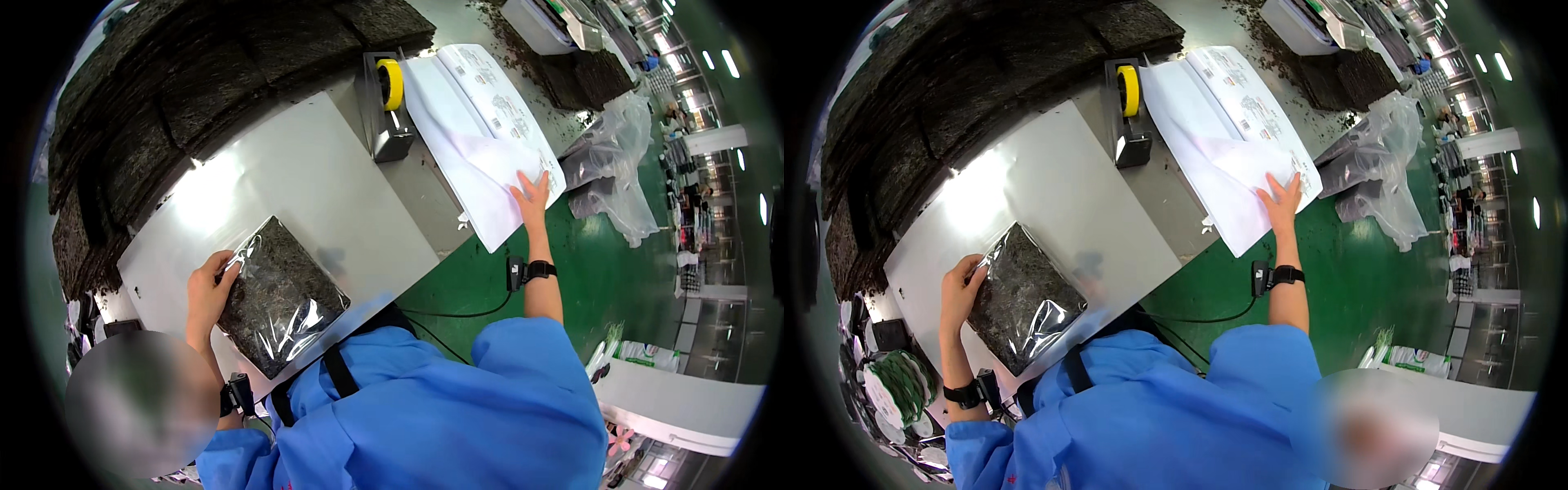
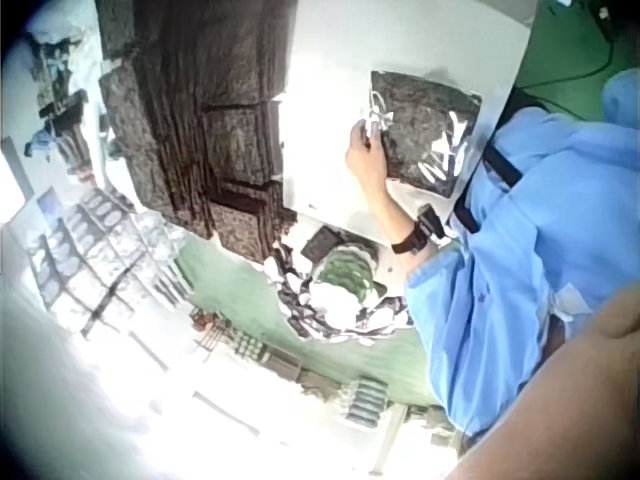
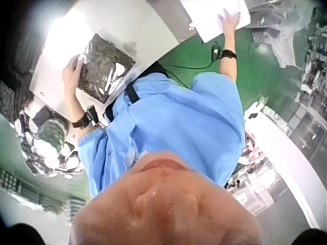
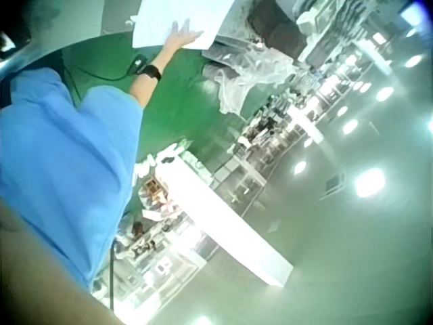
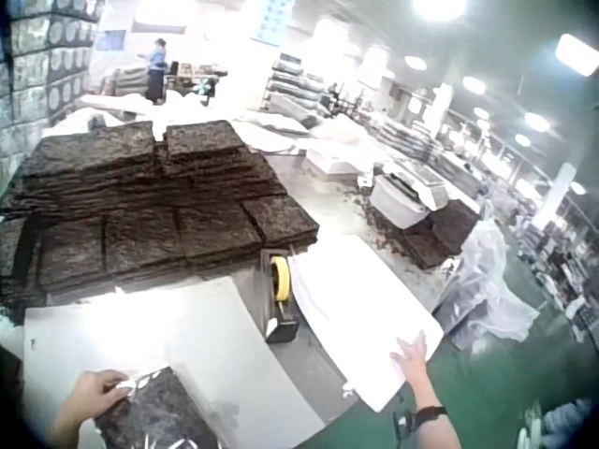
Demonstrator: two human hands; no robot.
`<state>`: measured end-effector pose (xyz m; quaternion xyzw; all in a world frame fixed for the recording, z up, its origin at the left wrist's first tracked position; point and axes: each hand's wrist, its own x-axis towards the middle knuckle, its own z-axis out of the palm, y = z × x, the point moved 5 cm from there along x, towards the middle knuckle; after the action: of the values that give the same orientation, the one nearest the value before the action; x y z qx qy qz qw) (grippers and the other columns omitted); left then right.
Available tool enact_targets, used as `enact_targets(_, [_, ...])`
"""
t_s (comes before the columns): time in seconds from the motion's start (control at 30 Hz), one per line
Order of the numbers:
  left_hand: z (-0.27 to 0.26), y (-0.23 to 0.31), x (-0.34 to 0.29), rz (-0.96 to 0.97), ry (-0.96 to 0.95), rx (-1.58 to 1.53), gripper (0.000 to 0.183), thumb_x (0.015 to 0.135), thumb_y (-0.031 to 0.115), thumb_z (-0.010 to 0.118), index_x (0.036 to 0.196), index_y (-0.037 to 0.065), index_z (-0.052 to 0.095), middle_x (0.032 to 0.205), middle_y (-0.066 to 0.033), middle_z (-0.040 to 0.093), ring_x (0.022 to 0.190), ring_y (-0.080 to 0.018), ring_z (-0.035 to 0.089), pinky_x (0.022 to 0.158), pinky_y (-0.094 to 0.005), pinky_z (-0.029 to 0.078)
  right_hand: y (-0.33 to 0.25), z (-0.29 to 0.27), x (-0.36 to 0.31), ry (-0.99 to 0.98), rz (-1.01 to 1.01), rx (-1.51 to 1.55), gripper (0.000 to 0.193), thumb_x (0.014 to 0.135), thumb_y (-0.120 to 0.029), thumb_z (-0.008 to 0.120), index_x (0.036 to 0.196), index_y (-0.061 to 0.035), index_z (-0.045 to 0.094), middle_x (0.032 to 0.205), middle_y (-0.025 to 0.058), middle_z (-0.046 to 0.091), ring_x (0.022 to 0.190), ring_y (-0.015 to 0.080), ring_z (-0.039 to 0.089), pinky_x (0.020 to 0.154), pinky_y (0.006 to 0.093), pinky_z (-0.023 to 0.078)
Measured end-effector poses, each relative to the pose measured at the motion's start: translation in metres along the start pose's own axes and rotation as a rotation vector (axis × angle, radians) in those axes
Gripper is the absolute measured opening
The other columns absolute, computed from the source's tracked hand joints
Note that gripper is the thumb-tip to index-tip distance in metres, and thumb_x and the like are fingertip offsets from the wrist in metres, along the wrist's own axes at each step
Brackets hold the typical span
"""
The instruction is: The person repeatedly picks up rectangular seaweed sheets, places them into clear plastic bags, folds the bags closed, and applies round labels to the packages. The person also adjusts the head-mounted camera strap on their wrist during the process.
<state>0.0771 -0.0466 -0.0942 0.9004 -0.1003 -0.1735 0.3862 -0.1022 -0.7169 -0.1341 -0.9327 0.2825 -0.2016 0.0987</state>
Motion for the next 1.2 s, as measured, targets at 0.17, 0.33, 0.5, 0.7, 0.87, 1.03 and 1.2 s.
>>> enact_targets(0.17, [-0.001, 0.005, 0.0, -0.042, -0.016, -0.007, 0.027, 0.087, 0.017, 0.066, 0.108, 0.0, 0.065, 0.096, -0.0141, 0.072, 0.087, -0.023, 0.07, 0.079, -0.032, 0.051, 0.017, 0.005, -0.044, 0.212, 0.564, 1.15, 0.037, 0.091, -0.018, 0.063, 0.118, 0.0059, 0.058, 0.114, 0.0206, 0.065, 0.09, 0.0237, 0.068, 0.078, 0.0305, 0.054])
enact_targets(0.33, [-0.001, 0.007, 0.0, -0.072, -0.034, -0.025, 0.027, 0.087, 0.015, 0.066, 0.11, 0.0, 0.065, 0.096, -0.0133, 0.072, 0.088, -0.0202, 0.069, 0.08, -0.0312, 0.051, -0.023, -0.016, -0.044, 0.157, -0.088, -0.357, 0.027, 0.085, -0.01, 0.062, 0.11, -0.0014, 0.064, 0.107, 0.0161, 0.067, 0.097, 0.03, 0.064, 0.081, 0.036, 0.052])
enact_targets(0.5, [0.001, 0.008, 0.001, -0.056, -0.023, -0.025, 0.027, 0.088, 0.014, 0.065, 0.111, -0.001, 0.064, 0.097, -0.0138, 0.072, 0.089, -0.0192, 0.069, 0.081, -0.031, 0.051, -0.012, -0.006, -0.006, 0.192, -0.417, -0.469, 0.049, 0.083, -0.007, 0.057, 0.13, 0.0048, 0.05, 0.132, 0.0211, 0.052, 0.123, 0.0353, 0.05, 0.103, 0.0424, 0.042])
enact_targets(0.7, [0.0, 0.006, 0.0, -0.072, -0.027, -0.037, 0.027, 0.089, 0.013, 0.064, 0.112, -0.001, 0.064, 0.098, -0.0132, 0.071, 0.091, -0.0194, 0.068, 0.083, -0.0304, 0.051, -0.007, 0.004, 0.001, -0.052, -0.471, -0.51, 0.048, 0.083, -0.004, 0.054, 0.13, 0.0053, 0.05, 0.134, 0.0231, 0.05, 0.122, 0.0347, 0.052, 0.098, 0.0429, 0.045])
enact_targets(0.87, [0.0, 0.011, -0.002, -0.082, -0.042, -0.052, 0.027, 0.09, 0.013, 0.063, 0.112, -0.002, 0.063, 0.102, -0.013, 0.071, 0.095, -0.0199, 0.068, 0.086, -0.0301, 0.05, -0.011, -0.023, 0.01, 0.041, -0.467, -0.397, 0.018, 0.087, -0.012, 0.058, 0.094, 0.0035, 0.065, 0.129, 0.0088, 0.06, 0.108, 0.0281, 0.064, 0.08, 0.0381, 0.054])
enact_targets(1.03, [-0.013, 0.012, -0.006, 0.05, 0.046, 0.091, 0.029, 0.091, 0.016, 0.061, 0.115, -0.001, 0.063, 0.11, -0.0121, 0.069, 0.104, -0.021, 0.065, 0.093, -0.0317, 0.047, 0.043, -0.039, 0.026, 0.229, 0.033, 0.196, 0.016, 0.087, -0.014, 0.064, 0.096, -0.0026, 0.071, 0.103, 0.0095, 0.072, 0.088, 0.0228, 0.069, 0.079, 0.0319, 0.052])
enact_targets(1.2, [-0.035, -0.031, -0.027, 0.06, 0.206, -0.28, 0.031, 0.097, 0.019, 0.055, 0.119, -0.002, 0.061, 0.119, -0.012, 0.066, 0.115, -0.0207, 0.059, 0.101, -0.0327, 0.041, 0.21, -0.117, 0.02, 0.643, 0.481, 0.253, 0.021, 0.092, -0.02, 0.059, 0.104, -0.0031, 0.065, 0.095, 0.01, 0.069, 0.073, 0.0216, 0.068, 0.064, 0.0323, 0.054])
